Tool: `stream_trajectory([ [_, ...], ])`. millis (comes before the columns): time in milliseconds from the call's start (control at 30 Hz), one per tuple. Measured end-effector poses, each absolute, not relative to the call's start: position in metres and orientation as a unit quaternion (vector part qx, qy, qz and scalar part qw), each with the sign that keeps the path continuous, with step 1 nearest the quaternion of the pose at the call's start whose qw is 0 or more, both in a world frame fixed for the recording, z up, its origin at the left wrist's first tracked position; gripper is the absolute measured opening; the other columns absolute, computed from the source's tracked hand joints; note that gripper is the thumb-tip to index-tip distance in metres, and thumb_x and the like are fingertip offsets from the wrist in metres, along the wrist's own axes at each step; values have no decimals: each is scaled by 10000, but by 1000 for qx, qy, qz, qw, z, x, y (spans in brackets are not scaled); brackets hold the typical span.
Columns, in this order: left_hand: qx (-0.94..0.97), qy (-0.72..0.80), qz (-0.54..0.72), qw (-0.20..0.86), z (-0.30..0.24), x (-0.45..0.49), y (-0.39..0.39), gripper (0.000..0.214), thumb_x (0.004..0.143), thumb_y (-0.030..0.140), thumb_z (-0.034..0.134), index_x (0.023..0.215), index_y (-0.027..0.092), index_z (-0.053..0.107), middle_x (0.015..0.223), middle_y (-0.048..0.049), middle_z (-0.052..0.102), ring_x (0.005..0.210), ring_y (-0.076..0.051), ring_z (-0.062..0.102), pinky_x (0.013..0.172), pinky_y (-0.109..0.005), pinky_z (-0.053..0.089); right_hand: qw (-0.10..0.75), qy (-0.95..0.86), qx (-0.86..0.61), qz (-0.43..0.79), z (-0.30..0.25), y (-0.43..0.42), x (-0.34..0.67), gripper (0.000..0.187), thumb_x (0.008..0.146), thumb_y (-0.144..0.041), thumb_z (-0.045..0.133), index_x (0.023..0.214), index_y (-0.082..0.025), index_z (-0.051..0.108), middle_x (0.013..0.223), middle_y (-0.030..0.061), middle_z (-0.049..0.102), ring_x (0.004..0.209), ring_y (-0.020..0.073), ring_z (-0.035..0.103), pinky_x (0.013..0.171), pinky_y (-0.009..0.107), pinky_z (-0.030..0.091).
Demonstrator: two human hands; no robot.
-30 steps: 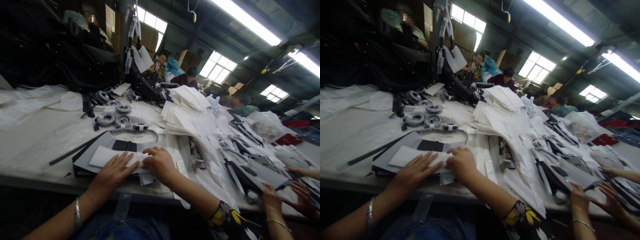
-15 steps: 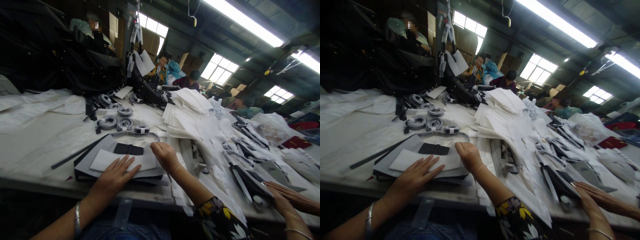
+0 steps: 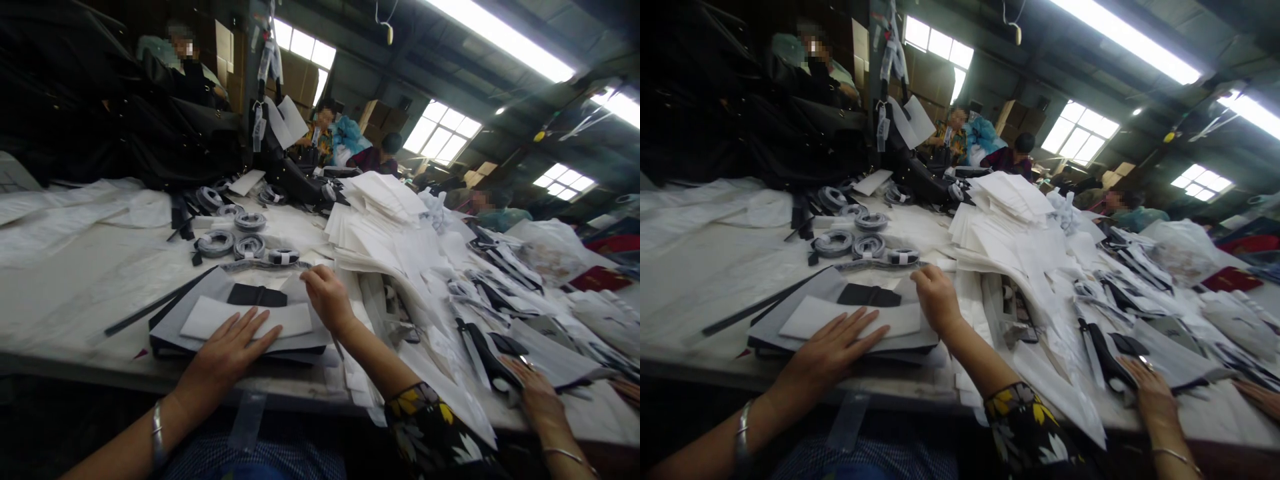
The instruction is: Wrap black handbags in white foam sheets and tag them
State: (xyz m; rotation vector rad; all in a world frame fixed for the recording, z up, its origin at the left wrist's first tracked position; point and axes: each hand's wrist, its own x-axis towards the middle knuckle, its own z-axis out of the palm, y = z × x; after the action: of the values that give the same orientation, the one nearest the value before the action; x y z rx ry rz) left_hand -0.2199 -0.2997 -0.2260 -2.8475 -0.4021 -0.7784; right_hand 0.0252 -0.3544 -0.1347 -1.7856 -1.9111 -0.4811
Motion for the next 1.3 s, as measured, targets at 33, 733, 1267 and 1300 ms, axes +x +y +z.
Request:
stream_trajectory([
  [33, -953, -134, -258, 83, -225, -220, -300, 609, 948, 76, 402, 1511, 306, 373, 1526, -92, 453, 1389, -312, 442, 1080, -497, 432, 230, -712, -639, -180, -136, -359, 21, 212, 961, -92, 508, 1020, -174, 694, 990, 88, 666, 921, 203, 594, 828, 299, 498],
  [733, -963, -132, -231, 47, -218, -218, -305, 531, 938, 63, 439, 1454, 189, 462, 1524, -153, 438, 1462, -302, 316, 1169, -501, 336, 252, -717, -637, -130, -172, -448, -44, 315, 992, -95, 468, 1279, -109, 598, 1020, 86, 752, 866, 223, 636, 766, 373, 448],
  [1267, -979, -102, -147, 100, -196, -212, -320, 736, 864, 7, 493, 1514, 327, 361, 1558, -59, 400, 1365, -441, 416, 1021, -639, 425, 335, -688, -623, -163, -196, -458, -46, 244, 1023, -129, 435, 1178, -128, 624, 1064, 99, 757, 970, 199, 680, 823, 362, 500],
  [1300, -980, -100, -147, 92, -197, -213, -318, 727, 871, 23, 501, 1516, 326, 357, 1558, -50, 401, 1378, -437, 400, 1027, -631, 424, 338, -694, -615, -162, -196, -462, -49, 245, 1015, -111, 438, 1172, -131, 624, 1101, 102, 750, 1021, 200, 677, 870, 373, 502],
])
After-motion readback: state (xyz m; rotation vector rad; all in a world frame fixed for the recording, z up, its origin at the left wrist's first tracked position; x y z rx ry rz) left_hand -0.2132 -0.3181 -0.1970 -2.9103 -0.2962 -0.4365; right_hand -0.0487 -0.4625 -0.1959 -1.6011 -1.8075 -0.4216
